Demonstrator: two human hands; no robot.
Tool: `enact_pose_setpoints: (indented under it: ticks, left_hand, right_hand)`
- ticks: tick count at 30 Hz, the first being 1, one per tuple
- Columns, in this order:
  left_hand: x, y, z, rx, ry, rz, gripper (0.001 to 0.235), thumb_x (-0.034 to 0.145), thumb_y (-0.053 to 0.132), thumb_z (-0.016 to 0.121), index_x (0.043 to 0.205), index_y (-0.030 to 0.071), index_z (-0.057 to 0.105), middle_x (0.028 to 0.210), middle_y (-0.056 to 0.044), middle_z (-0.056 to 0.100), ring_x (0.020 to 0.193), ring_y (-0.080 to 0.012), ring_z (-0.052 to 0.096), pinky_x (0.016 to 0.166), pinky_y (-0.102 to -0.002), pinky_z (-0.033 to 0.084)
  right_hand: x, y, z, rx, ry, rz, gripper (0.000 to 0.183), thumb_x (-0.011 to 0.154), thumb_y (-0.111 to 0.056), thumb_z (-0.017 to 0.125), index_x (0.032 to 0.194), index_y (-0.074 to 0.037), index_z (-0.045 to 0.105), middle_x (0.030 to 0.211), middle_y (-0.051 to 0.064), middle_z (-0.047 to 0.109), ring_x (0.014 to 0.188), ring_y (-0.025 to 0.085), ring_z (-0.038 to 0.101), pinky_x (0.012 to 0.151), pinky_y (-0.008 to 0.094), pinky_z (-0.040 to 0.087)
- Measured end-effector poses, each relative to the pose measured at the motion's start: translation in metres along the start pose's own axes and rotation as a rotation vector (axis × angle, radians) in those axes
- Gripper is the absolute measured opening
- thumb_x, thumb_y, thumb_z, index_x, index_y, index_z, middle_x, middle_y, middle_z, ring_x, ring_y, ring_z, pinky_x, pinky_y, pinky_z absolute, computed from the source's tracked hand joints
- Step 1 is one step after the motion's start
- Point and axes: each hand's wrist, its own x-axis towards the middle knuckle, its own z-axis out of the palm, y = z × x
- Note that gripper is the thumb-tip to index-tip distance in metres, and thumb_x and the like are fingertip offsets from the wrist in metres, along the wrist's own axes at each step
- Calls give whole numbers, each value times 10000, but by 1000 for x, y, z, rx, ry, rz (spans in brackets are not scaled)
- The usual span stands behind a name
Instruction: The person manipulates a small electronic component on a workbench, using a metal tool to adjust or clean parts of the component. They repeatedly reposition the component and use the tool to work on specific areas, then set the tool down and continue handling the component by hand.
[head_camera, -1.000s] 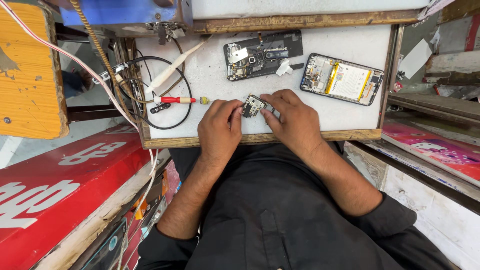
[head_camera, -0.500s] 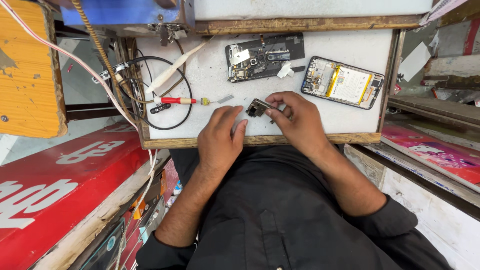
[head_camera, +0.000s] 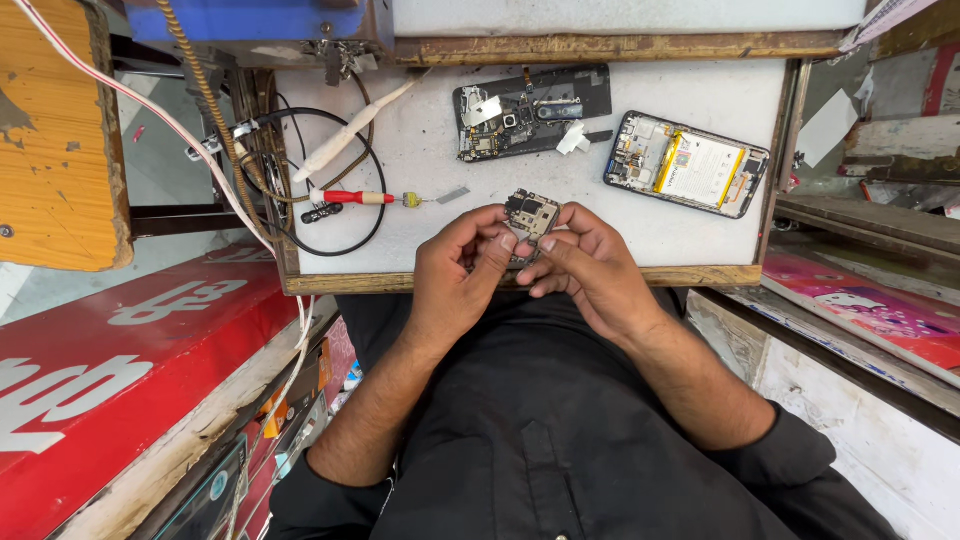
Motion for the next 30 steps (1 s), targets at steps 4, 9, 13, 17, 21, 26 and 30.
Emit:
enact_pose_setpoints:
  ticks: [4,9,13,17,21,26,30]
  left_hand:
    - [6,4,-2,128,23,-6,267,1042,110,661,1293,20,671,1013,-81,774,884,-123,739,737,-254,595]
    - [30,14,-14,631,-159,46,261,997,130,688,1255,123,728,939,-91,743,790,-219,756,714,-344,594]
    - [42,23,-20,798,-3,347,271,981,127,703,1249,85,687,1086,-108,698,905,-268,727,759,-349,607]
    - [38,33,-37,984,145,315,248,982,108,714,1230,101,712,1076,-72,705,887,-278,717,735,-385,585]
    - [31,27,-39,1110,161,236,246,933,156,749,1169,91,721,1047,-67,699,838,-274,712,680,-387,576]
    - [30,12,-32,1106,182,276,194,953,158,746,1113,58,703,1058,-81,667,811,-265,703,682,-375,577]
    - [27,7,-33,1048,117,299,120,959,106,745,1052,58,685,1044,-73,678,847,-275,705,704,-382,580]
  right_hand:
    - [-3,-2,1,-82,16,8,198,1069,-140,535,1207,2,542,1131,139,716,921,190,754,690,278,621]
    - [3,-21,-2,-570,190,-173,372,1034,-126,590,1377,-9,509,1150,126,714,809,127,688,597,229,538]
    - [5,-30,1,-928,284,-218,386,988,-115,676,1360,-65,591,1096,88,754,699,101,667,606,235,543]
    - [3,-38,5,-1334,336,-265,366,942,-125,760,1300,-149,682,1133,57,750,597,127,646,586,275,536]
    - [4,-46,7,-1389,146,-429,491,842,-165,796,1310,-144,647,1366,90,666,584,140,652,573,282,569]
    - [7,-45,3,-1515,117,-424,485,846,-232,834,1300,-174,674,1338,21,708,580,166,653,588,315,572]
    - [10,-40,-1,-1484,182,-555,500,853,-275,856,1312,-187,678,1335,5,702,701,168,698,636,310,582]
